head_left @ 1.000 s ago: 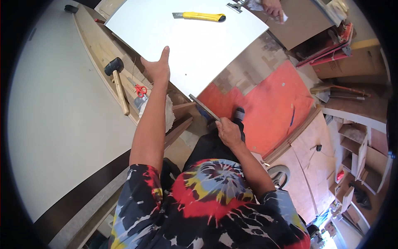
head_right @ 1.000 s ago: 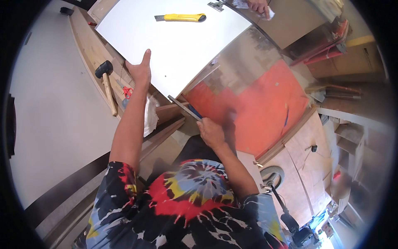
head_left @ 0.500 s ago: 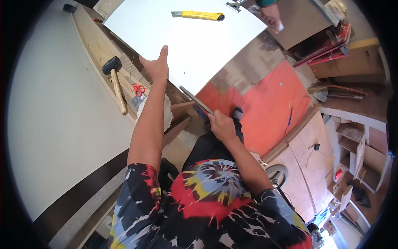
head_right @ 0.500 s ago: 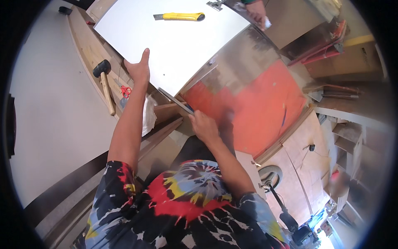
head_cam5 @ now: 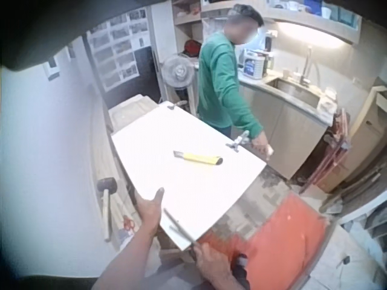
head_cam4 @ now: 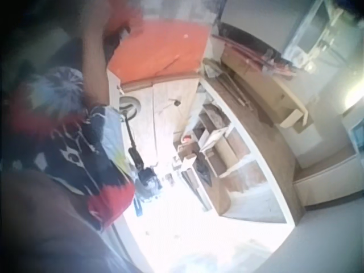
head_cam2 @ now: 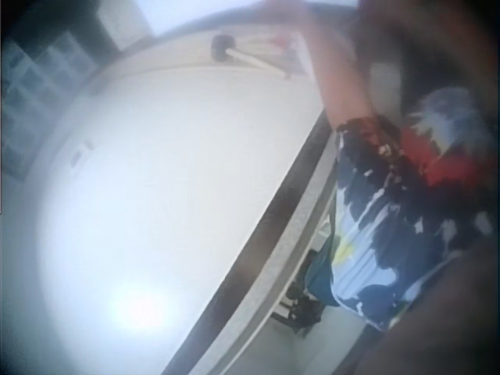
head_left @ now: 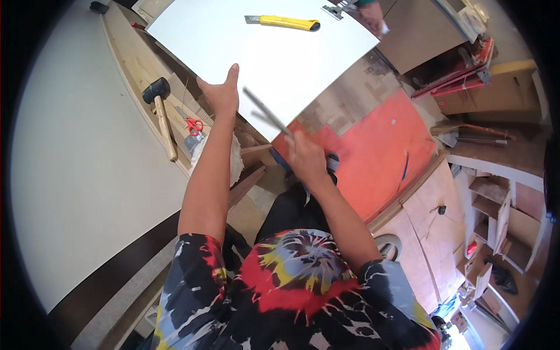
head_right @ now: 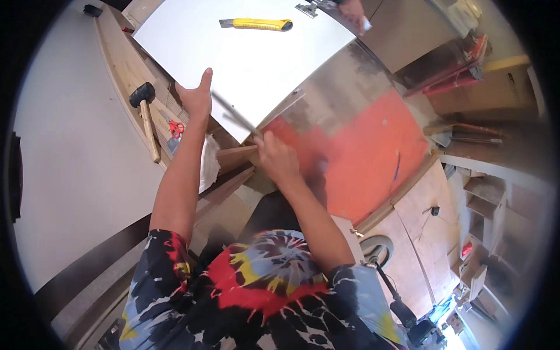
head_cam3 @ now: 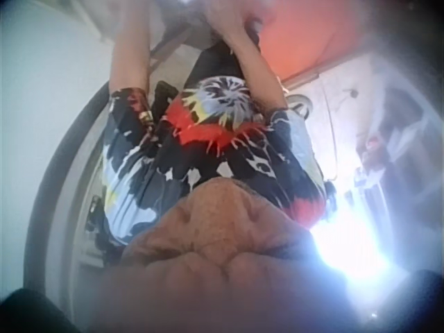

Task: The person uses a utility knife to cut a protective film on a white cabinet door and then uses a screwdriver to tighten screws on the door hinges. The person is working in a room with other construction materials and tools.

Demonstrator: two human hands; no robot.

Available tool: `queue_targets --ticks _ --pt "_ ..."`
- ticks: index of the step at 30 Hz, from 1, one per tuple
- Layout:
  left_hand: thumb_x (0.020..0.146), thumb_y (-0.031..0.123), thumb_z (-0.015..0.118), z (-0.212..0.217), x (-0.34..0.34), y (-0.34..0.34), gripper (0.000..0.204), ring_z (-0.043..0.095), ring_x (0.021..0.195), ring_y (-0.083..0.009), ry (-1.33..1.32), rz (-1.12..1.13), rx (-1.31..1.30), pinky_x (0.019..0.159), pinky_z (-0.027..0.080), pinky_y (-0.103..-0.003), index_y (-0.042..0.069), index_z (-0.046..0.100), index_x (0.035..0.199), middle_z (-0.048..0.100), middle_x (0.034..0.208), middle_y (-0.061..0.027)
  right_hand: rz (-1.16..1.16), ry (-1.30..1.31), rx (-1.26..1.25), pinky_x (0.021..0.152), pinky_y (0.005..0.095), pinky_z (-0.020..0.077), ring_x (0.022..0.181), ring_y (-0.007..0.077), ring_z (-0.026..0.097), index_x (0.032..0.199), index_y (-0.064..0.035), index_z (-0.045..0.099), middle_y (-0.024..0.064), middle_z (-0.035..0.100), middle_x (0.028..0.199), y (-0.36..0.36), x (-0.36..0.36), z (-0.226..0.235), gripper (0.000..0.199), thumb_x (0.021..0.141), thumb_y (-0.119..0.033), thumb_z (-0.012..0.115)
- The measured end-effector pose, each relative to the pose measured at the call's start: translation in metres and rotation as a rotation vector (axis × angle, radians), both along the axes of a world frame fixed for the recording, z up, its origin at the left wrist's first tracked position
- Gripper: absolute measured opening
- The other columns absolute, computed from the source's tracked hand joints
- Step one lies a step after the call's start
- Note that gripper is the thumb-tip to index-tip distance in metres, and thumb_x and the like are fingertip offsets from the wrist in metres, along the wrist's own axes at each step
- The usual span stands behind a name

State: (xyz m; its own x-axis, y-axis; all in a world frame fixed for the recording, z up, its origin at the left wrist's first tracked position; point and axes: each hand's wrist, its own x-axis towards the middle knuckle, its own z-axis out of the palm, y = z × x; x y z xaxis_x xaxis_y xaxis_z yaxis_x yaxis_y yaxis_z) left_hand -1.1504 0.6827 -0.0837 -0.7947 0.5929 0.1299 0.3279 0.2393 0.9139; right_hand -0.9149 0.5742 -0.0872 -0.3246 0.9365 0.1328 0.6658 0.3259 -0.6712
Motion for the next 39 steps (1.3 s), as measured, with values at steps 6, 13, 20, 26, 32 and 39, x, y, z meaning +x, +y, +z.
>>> queue_targets --ticks 6,13,20,26,32,39 --pt "0.076 0.031 0.086 0.021 0.002 -0.005 0.097 0.051 0.128 -0.0383 -0.035 0.010 -0.018 0.110 0.040 -0.044 -0.011 0.032 0.144 0.049 0.139 -0.0283 0.098 -0.067 -0.085 0.058 0.0490 0.0526 0.067 0.0391 0.065 0.088 -0.0057 0.050 0.0180 0.063 0.074 -0.058 0.045 -0.011 0.025 0.101 -0.026 0.057" --pt "0.077 0.031 0.087 0.017 0.001 -0.005 0.096 0.052 0.127 -0.0369 -0.030 -0.020 0.030 0.110 0.040 -0.043 -0.012 0.033 0.144 0.051 0.138 -0.0275 0.005 -0.005 -0.060 0.058 0.0506 0.0510 0.068 0.0407 0.064 0.087 -0.0057 0.049 0.0193 0.062 0.073 -0.001 0.006 0.016 0.027 0.100 -0.027 0.058" --pt "0.075 0.033 0.087 0.017 0.003 -0.002 0.105 0.050 0.130 -0.0392 -0.069 -0.056 0.055 0.111 0.039 -0.043 -0.014 0.027 0.148 0.049 0.140 -0.0299 0.068 -0.101 -0.083 0.057 0.0494 0.0522 0.068 0.0408 0.066 0.086 -0.0054 0.049 0.0188 0.065 0.076 -0.035 0.018 0.001 0.029 0.101 -0.029 0.058" --pt "0.075 0.034 0.087 0.011 -0.011 0.003 0.104 0.050 0.130 -0.0396 -0.030 -0.013 0.061 0.111 0.039 -0.044 -0.013 0.028 0.147 0.049 0.140 -0.0296 0.021 -0.049 -0.039 0.052 0.0470 0.0519 0.065 0.0381 0.066 0.086 -0.0062 0.049 0.0195 0.064 0.072 -0.028 0.021 0.016 0.029 0.100 -0.029 0.059" --pt "0.074 0.035 0.087 0.012 0.002 0.001 0.108 0.049 0.131 -0.0395 -0.039 0.019 -0.044 0.112 0.039 -0.044 -0.012 0.025 0.149 0.047 0.142 -0.0300 0.015 -0.127 -0.089 0.056 0.0517 0.0515 0.067 0.0413 0.066 0.087 -0.0058 0.050 0.0217 0.065 0.074 -0.008 0.013 0.005 0.029 0.101 -0.031 0.057" --pt "0.073 0.039 0.087 0.019 0.000 -0.003 0.114 0.047 0.133 -0.0414 -0.091 0.005 -0.034 0.113 0.037 -0.044 -0.012 0.022 0.151 0.044 0.144 -0.0322 0.065 -0.130 -0.167 0.057 0.0543 0.0507 0.066 0.0425 0.066 0.087 -0.0052 0.050 0.0206 0.064 0.070 -0.055 0.038 0.021 0.028 0.101 -0.028 0.057"
